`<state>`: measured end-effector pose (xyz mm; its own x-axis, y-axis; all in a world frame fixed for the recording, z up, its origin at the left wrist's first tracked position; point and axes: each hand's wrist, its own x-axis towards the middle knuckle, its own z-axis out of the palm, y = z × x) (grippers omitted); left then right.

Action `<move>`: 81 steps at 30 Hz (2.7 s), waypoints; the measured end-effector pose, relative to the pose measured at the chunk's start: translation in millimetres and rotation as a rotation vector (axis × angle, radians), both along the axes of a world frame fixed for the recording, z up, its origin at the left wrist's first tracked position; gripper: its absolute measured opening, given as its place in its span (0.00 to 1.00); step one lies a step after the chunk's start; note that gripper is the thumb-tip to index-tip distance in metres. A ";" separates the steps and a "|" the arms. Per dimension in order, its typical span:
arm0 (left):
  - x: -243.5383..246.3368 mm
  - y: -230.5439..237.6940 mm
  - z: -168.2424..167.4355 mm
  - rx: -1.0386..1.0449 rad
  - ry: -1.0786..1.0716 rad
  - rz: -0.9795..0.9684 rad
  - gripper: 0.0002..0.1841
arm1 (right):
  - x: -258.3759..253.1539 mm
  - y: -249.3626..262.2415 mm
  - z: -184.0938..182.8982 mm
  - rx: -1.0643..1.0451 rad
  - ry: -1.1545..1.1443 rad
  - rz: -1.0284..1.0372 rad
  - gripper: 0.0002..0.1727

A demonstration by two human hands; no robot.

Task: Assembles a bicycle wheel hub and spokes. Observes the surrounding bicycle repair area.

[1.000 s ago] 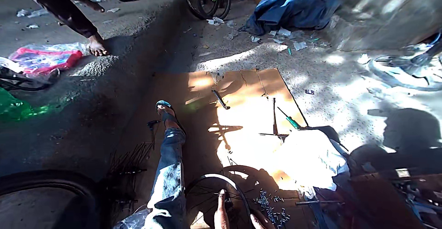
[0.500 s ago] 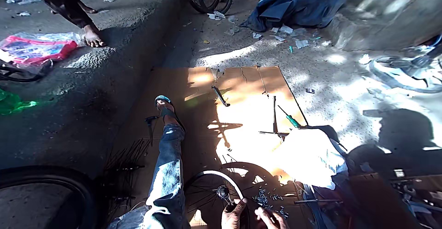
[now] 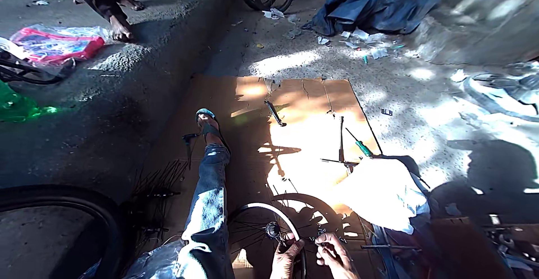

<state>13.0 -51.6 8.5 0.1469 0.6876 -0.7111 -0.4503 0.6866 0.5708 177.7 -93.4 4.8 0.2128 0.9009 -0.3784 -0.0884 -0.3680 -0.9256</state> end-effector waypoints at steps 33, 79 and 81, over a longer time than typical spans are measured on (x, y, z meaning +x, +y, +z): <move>-0.4 1.4 1.4 -0.007 0.028 0.008 0.18 | 1.1 -1.7 -7.7 -0.170 -0.229 0.038 0.16; -36.7 33.1 -6.2 -0.260 0.129 0.092 0.13 | 2.4 59.3 -18.1 -0.348 -0.396 0.362 0.33; -36.9 33.1 -6.0 -0.260 0.122 0.092 0.13 | 0.9 69.2 -14.7 -0.355 -0.136 0.345 0.32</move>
<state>-23.9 -18.5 2.5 -0.0050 0.4870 -0.8734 -0.4563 0.7761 0.4353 178.6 -24.3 -10.0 -0.0057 0.7485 -0.6631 0.2059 -0.6480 -0.7332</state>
